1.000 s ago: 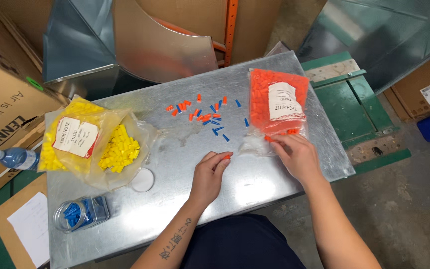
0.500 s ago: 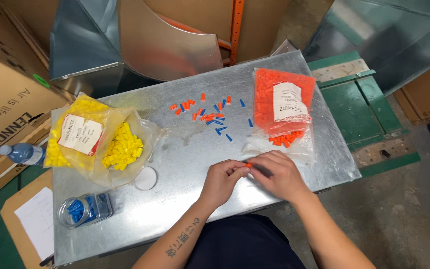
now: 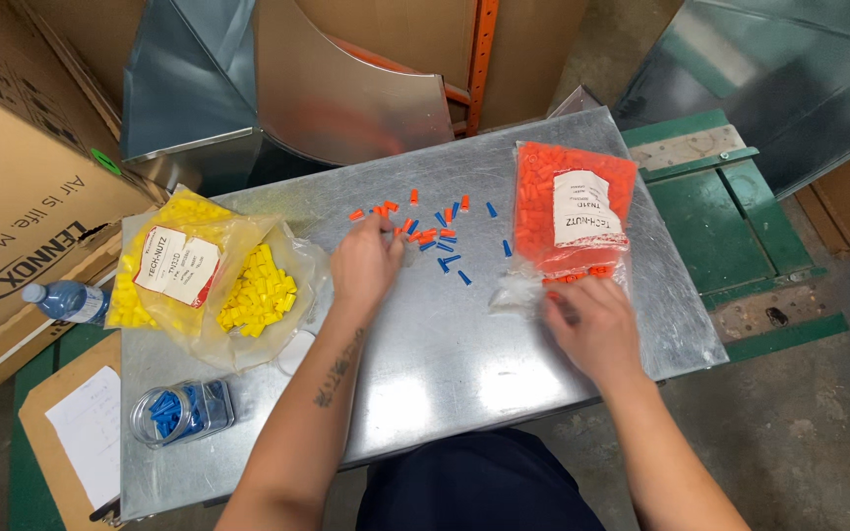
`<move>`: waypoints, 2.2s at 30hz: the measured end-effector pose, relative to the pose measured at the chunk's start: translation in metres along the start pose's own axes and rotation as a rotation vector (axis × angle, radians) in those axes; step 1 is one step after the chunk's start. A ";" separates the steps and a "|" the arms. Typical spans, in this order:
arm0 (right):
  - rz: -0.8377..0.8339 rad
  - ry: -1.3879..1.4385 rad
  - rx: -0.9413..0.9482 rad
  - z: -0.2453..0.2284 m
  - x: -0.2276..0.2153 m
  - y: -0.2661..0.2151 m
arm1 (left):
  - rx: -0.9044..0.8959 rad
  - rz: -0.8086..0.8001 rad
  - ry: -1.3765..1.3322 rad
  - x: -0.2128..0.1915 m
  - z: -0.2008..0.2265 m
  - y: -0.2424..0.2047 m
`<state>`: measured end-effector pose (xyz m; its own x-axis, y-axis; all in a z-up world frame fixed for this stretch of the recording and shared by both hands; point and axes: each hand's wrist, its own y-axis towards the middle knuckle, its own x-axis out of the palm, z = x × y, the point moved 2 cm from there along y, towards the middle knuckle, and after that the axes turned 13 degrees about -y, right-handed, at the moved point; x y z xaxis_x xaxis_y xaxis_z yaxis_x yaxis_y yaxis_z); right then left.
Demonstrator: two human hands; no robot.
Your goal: The person sorts small plastic pieces by color on a metal table. They pick up blue, yellow, and orange pieces from a mixed pile and place them into separate clear plastic bags or a small container. The person continues sorting the pieces one by one throughout the video.
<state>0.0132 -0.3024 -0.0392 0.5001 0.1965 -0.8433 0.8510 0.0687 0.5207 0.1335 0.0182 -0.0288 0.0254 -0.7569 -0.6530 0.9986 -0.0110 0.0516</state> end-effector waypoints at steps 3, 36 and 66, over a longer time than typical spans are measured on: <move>0.031 0.091 -0.068 -0.038 -0.001 0.028 | -0.041 0.002 0.113 0.005 -0.013 0.020; -0.285 0.000 0.109 0.037 -0.033 0.018 | 0.425 -0.327 -0.062 0.118 0.094 -0.064; -0.469 -0.172 -0.201 -0.042 0.144 0.177 | 0.023 -0.094 0.127 0.005 0.005 0.028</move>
<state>0.2293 -0.2206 -0.0624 0.1069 -0.0620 -0.9923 0.9504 0.2997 0.0836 0.1614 0.0105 -0.0268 -0.0613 -0.6630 -0.7461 0.9955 -0.0945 0.0022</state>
